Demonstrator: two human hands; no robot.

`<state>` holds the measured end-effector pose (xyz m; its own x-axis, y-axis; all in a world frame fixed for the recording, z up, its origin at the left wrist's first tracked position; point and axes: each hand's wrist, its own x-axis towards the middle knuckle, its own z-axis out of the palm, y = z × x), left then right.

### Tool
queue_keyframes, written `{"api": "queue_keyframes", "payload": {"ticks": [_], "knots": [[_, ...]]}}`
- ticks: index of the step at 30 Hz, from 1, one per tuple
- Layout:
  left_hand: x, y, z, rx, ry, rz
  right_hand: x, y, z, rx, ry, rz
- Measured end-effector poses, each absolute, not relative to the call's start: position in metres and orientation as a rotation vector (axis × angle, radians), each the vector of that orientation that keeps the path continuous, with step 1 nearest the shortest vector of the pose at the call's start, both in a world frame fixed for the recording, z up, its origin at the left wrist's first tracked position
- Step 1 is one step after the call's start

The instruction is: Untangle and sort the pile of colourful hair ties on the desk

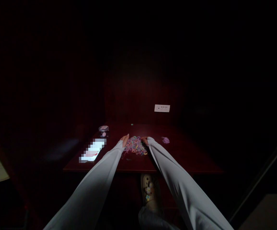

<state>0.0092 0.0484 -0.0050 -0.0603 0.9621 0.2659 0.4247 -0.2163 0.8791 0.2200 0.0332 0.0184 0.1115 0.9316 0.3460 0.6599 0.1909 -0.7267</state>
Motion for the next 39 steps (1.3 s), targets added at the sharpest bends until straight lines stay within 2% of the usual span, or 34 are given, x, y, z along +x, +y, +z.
{"api": "queue_keyframes", "payload": {"ticks": [8,13,21,27,39], "knots": [[0.028,0.056,0.011,1.531,1.206,1.104,0.215,0.034,0.03,-1.48,-1.693,0.753],[0.013,0.063,0.024,1.662,1.226,1.222,0.229,0.033,0.036,-1.376,-1.702,0.86],[-0.002,0.065,0.0,1.985,1.299,1.104,0.214,0.039,0.029,-1.415,-1.867,0.688],[0.005,0.058,0.007,1.972,1.337,0.939,0.215,0.038,0.032,-1.462,-2.084,0.524],[0.0,0.052,0.005,1.901,1.276,1.205,0.234,0.038,0.032,-1.2,-1.892,0.29]]}}
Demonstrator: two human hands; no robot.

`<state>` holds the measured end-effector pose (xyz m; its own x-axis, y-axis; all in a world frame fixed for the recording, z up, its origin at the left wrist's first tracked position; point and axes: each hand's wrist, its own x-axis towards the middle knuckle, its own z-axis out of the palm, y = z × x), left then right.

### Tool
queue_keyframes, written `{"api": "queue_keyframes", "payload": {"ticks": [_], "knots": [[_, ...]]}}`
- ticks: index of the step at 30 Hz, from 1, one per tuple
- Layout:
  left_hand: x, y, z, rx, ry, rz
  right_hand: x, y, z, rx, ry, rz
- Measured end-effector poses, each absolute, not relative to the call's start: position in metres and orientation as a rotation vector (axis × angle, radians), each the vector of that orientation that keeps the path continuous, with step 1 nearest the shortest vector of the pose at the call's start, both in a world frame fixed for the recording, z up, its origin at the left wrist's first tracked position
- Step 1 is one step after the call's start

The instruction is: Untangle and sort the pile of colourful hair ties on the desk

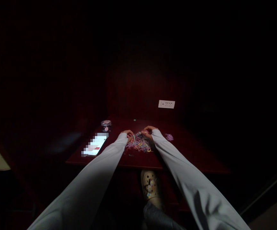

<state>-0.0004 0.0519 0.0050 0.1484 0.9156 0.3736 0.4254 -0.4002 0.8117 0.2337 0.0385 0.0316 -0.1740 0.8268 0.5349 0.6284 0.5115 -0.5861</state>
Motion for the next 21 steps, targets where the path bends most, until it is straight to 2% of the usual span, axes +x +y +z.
{"api": "queue_keyframes", "payload": {"ticks": [4,10,16,21], "knots": [[0.001,0.055,0.003,1.878,1.282,1.278,0.231,0.029,0.03,-1.163,-2.03,0.112],[0.007,0.051,0.004,1.929,1.251,1.246,0.215,0.006,0.016,-1.136,-2.254,0.06],[0.003,0.036,0.008,2.086,1.107,1.203,0.227,0.001,0.008,-1.088,-2.034,0.193],[-0.002,0.027,0.001,2.166,1.227,1.208,0.249,0.002,0.0,-1.293,-1.857,0.296]]}}
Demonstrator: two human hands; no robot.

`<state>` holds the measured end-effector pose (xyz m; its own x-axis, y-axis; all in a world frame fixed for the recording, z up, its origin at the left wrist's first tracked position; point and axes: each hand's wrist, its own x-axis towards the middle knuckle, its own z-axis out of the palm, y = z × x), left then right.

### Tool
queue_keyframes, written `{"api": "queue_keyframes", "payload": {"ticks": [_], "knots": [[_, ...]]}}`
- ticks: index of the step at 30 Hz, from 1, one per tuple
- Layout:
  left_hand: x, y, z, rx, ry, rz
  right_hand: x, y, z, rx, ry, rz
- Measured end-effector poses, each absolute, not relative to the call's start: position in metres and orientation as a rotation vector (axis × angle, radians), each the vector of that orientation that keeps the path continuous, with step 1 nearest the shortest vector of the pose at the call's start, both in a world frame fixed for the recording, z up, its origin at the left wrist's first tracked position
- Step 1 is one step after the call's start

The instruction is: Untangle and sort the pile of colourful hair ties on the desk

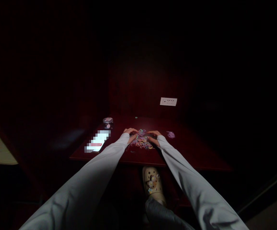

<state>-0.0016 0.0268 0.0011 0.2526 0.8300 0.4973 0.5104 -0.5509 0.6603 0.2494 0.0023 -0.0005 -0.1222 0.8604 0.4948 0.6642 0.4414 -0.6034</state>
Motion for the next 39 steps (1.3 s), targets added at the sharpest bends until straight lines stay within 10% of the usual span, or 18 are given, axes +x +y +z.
{"api": "queue_keyframes", "payload": {"ticks": [25,39], "knots": [[0.026,0.034,-0.004,1.474,1.204,1.462,0.206,0.027,-0.013,-1.206,-1.583,0.372],[0.021,0.006,-0.007,2.015,1.363,1.331,0.218,0.021,-0.001,-1.187,-1.353,0.498]]}}
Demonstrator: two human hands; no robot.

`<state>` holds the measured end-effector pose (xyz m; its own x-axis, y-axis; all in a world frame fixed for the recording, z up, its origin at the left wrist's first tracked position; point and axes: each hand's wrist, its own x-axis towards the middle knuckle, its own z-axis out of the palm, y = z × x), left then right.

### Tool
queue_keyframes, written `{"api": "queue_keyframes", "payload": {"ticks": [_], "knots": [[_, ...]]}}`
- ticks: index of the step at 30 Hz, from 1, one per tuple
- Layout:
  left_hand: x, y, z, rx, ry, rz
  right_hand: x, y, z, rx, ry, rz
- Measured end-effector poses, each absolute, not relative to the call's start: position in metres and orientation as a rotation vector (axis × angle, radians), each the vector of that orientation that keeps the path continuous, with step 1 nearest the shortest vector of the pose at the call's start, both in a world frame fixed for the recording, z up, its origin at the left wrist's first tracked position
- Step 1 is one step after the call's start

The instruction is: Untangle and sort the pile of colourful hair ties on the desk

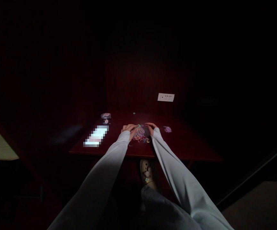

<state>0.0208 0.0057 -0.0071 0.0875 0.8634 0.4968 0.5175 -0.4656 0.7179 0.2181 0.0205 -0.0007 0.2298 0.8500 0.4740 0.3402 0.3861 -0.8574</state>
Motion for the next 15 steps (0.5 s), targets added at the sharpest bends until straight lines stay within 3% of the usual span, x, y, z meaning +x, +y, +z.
{"api": "queue_keyframes", "payload": {"ticks": [6,15], "knots": [[0.0185,0.0031,-0.0047,2.069,1.323,1.208,0.2235,0.0139,0.0035,-1.19,-1.309,0.627],[0.0153,0.0124,-0.0088,1.926,1.333,1.355,0.2197,0.0118,0.0001,-1.213,-1.3,0.724]]}}
